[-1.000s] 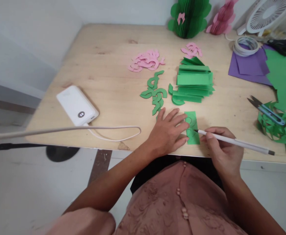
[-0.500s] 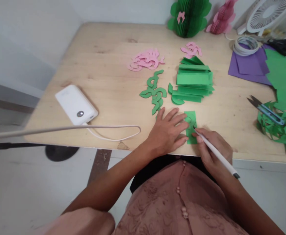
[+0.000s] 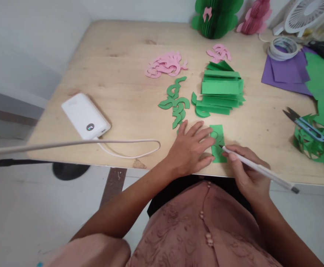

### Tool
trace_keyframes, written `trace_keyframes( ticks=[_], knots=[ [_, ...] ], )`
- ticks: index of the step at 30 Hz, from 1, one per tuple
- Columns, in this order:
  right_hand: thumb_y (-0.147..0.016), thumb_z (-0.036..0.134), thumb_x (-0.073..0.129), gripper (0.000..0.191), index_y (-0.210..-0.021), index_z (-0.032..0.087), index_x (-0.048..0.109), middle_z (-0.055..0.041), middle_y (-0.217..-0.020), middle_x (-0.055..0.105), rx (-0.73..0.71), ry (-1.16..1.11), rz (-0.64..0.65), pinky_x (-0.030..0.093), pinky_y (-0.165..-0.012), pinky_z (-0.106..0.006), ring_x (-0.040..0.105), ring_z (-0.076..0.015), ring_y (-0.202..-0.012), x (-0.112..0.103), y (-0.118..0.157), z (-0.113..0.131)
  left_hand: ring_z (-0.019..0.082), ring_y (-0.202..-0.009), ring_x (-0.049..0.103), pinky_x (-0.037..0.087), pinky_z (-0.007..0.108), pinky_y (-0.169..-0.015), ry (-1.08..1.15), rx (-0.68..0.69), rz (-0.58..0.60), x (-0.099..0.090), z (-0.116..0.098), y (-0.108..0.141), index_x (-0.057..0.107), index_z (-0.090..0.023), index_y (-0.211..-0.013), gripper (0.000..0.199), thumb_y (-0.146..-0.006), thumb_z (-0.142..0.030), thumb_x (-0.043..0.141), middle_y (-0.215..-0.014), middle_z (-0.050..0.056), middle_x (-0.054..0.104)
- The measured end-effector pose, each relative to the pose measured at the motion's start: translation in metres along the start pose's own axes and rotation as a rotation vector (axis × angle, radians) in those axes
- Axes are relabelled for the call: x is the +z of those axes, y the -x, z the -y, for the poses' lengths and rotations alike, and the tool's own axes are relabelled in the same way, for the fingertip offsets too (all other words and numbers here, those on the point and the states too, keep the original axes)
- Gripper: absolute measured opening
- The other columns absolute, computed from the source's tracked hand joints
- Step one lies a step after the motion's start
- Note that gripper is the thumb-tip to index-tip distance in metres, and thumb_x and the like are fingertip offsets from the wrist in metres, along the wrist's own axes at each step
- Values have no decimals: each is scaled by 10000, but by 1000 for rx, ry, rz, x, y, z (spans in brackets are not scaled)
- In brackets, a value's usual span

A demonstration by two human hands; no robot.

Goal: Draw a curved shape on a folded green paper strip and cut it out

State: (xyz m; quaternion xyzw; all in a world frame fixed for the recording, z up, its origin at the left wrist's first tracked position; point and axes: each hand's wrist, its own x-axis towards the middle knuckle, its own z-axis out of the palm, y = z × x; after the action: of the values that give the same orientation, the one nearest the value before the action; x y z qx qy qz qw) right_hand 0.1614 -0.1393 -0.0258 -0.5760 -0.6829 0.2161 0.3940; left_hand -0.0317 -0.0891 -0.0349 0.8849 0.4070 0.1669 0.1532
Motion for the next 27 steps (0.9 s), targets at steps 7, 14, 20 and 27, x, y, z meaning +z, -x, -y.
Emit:
trace_keyframes(
  ticks=[7, 14, 20, 27],
  knots=[
    [-881, 258, 580, 98, -846, 212, 660, 3, -711, 682, 71, -63, 26, 509, -575, -251, 637, -140, -627, 1, -6, 6, 312, -1376, 327, 137, 587, -1136, 2, 4, -12, 0, 1, 0, 608, -222, -1129, 339, -864, -430, 571, -1390, 65, 525],
    [-869, 237, 578, 100, -795, 204, 636, 10, -676, 670, 45, -17, 19, 482, -541, -232, 621, -132, -596, 3, -9, 9, 317, -1379, 320, 136, 593, -1134, 9, 7, -15, 2, 2, 0, 605, -224, -1140, 361, -855, -444, 578, -1398, 64, 516],
    [-871, 230, 575, 104, -788, 206, 633, 9, -672, 671, 20, 3, 24, 477, -537, -232, 619, -131, -587, 5, -9, 9, 315, -1378, 322, 137, 592, -1135, 6, 6, -13, 1, 1, 0, 606, -225, -1147, 364, -860, -447, 571, -1393, 64, 520],
    [-880, 231, 573, 99, -806, 207, 635, 12, -685, 669, 20, 5, 34, 479, -554, -229, 623, -128, -604, 5, -7, 7, 313, -1379, 321, 141, 592, -1135, 4, 4, -11, 2, 1, 0, 605, -226, -1149, 360, -862, -440, 570, -1400, 58, 516]
  ],
)
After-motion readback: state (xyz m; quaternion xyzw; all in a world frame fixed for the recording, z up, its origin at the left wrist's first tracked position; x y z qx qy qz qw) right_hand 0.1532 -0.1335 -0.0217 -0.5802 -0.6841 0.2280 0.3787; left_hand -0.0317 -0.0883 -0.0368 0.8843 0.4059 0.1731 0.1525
